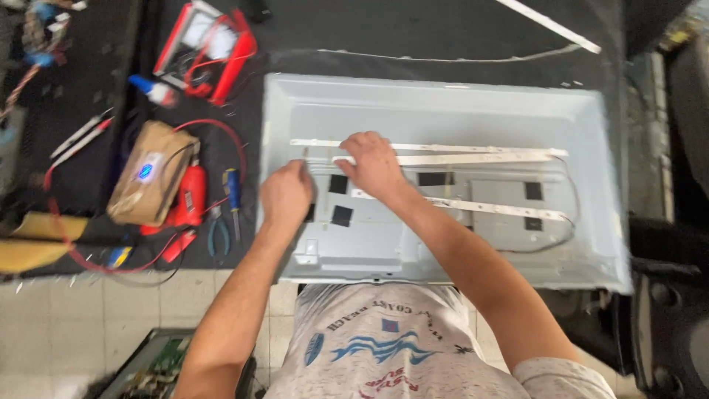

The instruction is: Replacing and connecting LED backlight strips inside a television chassis using a screwdriver.

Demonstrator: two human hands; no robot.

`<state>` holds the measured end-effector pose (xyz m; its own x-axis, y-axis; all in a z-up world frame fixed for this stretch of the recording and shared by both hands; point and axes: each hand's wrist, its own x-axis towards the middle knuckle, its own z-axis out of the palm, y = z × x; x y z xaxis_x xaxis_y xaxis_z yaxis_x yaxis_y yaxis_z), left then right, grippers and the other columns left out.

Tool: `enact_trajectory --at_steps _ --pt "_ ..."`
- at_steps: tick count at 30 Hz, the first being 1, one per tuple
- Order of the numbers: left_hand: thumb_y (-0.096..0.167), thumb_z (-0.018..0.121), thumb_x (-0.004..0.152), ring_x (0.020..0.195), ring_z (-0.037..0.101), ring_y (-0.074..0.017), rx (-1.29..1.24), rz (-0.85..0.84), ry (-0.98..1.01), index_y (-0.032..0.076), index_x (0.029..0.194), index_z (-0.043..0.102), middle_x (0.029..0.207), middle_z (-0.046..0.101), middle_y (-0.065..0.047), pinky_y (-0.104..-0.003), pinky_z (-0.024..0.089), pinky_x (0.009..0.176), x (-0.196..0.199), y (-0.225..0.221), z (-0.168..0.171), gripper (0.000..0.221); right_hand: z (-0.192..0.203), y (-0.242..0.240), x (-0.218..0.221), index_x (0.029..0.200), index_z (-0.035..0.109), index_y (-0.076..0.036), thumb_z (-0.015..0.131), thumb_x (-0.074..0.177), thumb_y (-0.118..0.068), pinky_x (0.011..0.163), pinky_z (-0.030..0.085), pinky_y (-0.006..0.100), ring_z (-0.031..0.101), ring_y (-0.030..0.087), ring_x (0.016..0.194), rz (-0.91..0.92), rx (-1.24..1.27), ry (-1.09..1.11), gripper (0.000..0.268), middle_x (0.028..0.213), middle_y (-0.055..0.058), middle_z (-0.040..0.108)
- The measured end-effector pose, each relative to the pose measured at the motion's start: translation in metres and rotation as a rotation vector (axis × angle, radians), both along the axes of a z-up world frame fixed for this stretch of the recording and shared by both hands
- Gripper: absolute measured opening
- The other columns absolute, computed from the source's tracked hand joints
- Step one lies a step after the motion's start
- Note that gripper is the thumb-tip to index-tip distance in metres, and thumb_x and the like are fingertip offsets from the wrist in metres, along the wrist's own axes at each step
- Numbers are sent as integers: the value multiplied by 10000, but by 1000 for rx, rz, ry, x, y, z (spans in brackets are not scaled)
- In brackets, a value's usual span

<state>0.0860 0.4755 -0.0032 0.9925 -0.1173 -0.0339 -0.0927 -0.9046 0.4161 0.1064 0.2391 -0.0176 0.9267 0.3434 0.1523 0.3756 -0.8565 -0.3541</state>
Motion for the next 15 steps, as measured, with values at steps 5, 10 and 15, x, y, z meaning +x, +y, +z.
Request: enact_trajectory --at_steps 5,10,15 --pt "184 630 1009 836 820 -401 34 22 -54 80 1098 791 836 793 -156 -516 659 756 -1 5 -10 212 -13 25 30 1442 715 -182 692 1082 -402 1106 537 470 629 255 1367 -1 -80 171 422 1376 36 697" --pt "175 629 998 808 811 -386 46 5 -52 79 1062 764 810 769 -142 -516 658 725 -1 9 -20 178 -8 53 45 1537 661 -150 697 1088 -377 1234 443 559 521 316 1520 61 -61 243 505 1572 88 614" --pt "134 641 994 773 807 -355 66 1 -42 64 1020 756 777 750 -119 -480 657 697 1 6 -24 137 -7 62 49 1580 635 -170 719 1070 -442 1301 376 556 465 322 1577 77 -80 297 584 1633 87 565"
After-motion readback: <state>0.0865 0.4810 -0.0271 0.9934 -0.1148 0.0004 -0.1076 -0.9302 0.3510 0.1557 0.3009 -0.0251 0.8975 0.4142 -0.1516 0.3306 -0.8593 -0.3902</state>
